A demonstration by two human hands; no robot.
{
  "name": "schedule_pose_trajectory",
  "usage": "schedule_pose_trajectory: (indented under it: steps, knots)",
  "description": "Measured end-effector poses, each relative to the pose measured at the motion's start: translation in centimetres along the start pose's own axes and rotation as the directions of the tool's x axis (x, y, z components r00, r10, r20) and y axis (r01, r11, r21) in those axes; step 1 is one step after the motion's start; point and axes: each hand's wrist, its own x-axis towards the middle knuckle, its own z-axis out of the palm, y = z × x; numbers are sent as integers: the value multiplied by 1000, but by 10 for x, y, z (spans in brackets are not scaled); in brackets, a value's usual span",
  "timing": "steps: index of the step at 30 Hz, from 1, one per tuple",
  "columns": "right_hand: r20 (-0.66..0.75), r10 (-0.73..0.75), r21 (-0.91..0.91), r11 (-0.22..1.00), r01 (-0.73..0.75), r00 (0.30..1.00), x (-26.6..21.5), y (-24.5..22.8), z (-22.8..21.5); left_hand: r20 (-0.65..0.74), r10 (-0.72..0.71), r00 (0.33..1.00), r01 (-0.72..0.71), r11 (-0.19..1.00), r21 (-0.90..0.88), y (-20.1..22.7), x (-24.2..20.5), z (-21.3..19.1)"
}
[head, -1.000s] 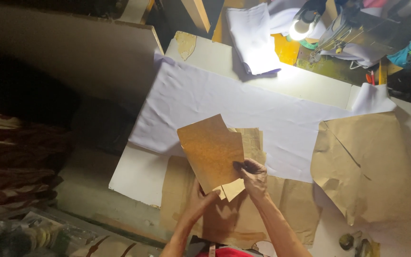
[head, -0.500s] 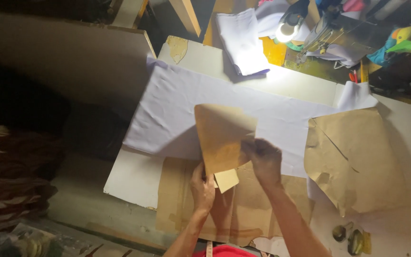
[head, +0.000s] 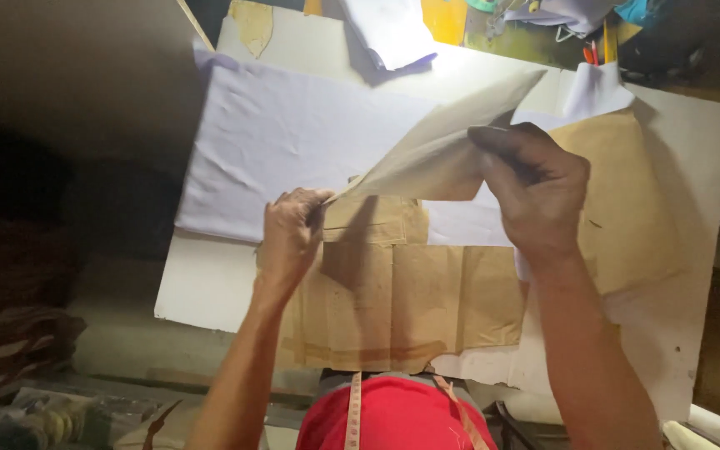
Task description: The person spreads a large white sheet on a table, then picks up and folds several pieces of brown paper. They arrange the folded pieces into a stack on the table.
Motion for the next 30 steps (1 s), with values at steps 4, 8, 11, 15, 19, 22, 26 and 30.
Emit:
schedule_pose_trajectory:
  steps: [4,8,11,15,19,22,26,30]
  knots:
    - [26,-25,-80,996,27,999,-10,-8,-20,-2,34,999,-34,999,-11,10,6,-28]
    - [-61,18,-359,933,-39,998,-28,-21,-30,18,107,994,-108,990,92,0,3,-26]
    - [-125,-11,-383,923,-38,992,-30,-15,-43,21,108,994,-110,984,141,-24,7,-13]
    - [-181,-40,-464,885,-49,983,-30,-3,-69,41,-103,994,101,994,52,-41,13,11]
    - [-204,-151,-624,781,-10,967,-24,9,-96,88,-330,940,339,931,-133,-61,19,34]
    - [-161,-306,-659,741,129,939,-23,22,-123,208,-358,910,394,903,-171,-46,21,36]
    - [-132,-313,-771,629,102,941,-24,1,-118,469,-311,827,505,779,-373,-3,8,29]
    - [-129,-339,-736,663,139,932,-25,3,-122,486,-347,802,542,766,-346,14,-6,39]
